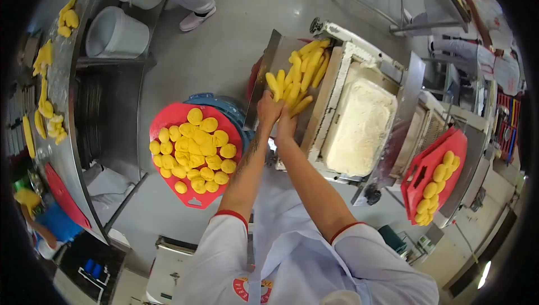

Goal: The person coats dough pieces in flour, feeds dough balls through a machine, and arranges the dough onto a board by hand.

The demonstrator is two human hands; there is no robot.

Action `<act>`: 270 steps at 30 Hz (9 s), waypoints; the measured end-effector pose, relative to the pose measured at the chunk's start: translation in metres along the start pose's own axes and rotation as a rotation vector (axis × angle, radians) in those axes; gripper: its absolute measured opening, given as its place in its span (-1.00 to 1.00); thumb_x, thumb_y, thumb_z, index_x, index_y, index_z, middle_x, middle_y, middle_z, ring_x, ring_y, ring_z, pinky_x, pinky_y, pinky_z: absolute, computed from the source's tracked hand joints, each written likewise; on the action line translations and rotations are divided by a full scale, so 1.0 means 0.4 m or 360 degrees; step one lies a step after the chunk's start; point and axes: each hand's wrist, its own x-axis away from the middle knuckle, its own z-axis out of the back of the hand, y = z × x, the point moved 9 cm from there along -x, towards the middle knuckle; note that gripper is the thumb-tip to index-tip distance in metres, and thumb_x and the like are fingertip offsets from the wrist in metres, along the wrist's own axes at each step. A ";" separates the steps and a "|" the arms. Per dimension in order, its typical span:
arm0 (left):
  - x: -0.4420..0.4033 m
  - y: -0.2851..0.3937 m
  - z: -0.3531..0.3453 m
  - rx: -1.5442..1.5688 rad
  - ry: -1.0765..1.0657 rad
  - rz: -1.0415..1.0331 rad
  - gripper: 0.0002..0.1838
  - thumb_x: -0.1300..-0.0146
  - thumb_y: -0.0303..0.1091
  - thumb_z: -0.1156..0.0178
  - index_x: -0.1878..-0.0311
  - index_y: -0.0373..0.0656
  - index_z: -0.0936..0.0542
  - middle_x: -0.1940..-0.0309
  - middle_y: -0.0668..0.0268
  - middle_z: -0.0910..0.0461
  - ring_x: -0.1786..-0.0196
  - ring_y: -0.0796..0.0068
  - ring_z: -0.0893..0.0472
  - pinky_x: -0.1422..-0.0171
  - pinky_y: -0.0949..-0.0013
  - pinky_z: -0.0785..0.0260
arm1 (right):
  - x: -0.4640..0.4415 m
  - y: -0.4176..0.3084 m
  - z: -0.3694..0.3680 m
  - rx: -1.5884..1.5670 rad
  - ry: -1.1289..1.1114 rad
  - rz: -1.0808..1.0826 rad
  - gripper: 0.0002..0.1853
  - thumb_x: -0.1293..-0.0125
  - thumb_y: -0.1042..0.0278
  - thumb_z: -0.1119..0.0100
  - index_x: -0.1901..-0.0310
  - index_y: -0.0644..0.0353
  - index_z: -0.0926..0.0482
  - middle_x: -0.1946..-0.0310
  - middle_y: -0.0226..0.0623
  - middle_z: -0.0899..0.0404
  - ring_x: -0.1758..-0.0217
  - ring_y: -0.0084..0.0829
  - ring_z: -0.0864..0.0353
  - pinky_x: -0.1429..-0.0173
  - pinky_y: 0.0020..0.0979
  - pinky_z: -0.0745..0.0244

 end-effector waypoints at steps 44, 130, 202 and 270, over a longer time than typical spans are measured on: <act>0.668 0.822 0.054 -0.1519 0.0373 -0.1750 -0.69 -0.32 -0.38 -0.14 -0.04 -0.37 -0.55 -0.10 -0.16 -0.57 0.42 0.10 -0.67 0.25 0.15 -0.58 | 0.325 -0.720 0.705 0.1340 -0.0046 0.1781 -0.44 -0.16 0.47 -0.28 -0.24 0.18 -0.40 0.01 0.10 -0.57 -0.10 0.09 -0.60 -0.13 -0.05 -0.55; -0.091 0.362 0.043 -0.0464 -0.0043 -0.0439 0.05 -0.12 0.03 -0.43 -0.51 -0.37 -0.15 -0.44 -0.24 -0.25 -0.49 -0.16 -0.25 -0.56 -0.07 -0.07 | 0.486 -0.443 0.763 0.0391 -0.0351 0.0420 -0.64 -0.52 0.28 -0.10 -0.21 0.33 -0.51 -0.01 -0.19 -0.62 0.03 -0.38 -0.69 -0.09 -0.36 -0.62; 0.702 0.590 0.071 0.2020 -0.1159 0.0352 -0.40 -0.30 -0.12 -0.08 -0.32 -0.28 -0.40 -0.10 -0.01 -0.60 -0.19 0.11 -0.60 -0.33 0.13 -0.44 | 0.402 -0.455 0.607 0.0291 -0.0822 0.0934 -0.33 -0.46 0.20 -0.22 -0.53 0.08 -0.23 -0.33 -0.18 -0.48 -0.31 -0.36 -0.51 -0.29 -0.35 -0.48; 0.678 0.957 0.068 -0.0999 -0.0357 -0.1256 -0.50 -0.06 -0.35 -0.31 -0.12 -0.21 -0.53 0.09 -0.04 -0.67 0.09 0.02 -0.71 0.05 0.00 -0.54 | 0.501 -0.490 1.008 -0.0623 -0.0326 0.0689 -0.55 -0.48 0.49 -0.06 -0.37 0.36 -0.38 -0.13 -0.23 -0.55 -0.07 -0.40 -0.61 -0.19 -0.33 -0.55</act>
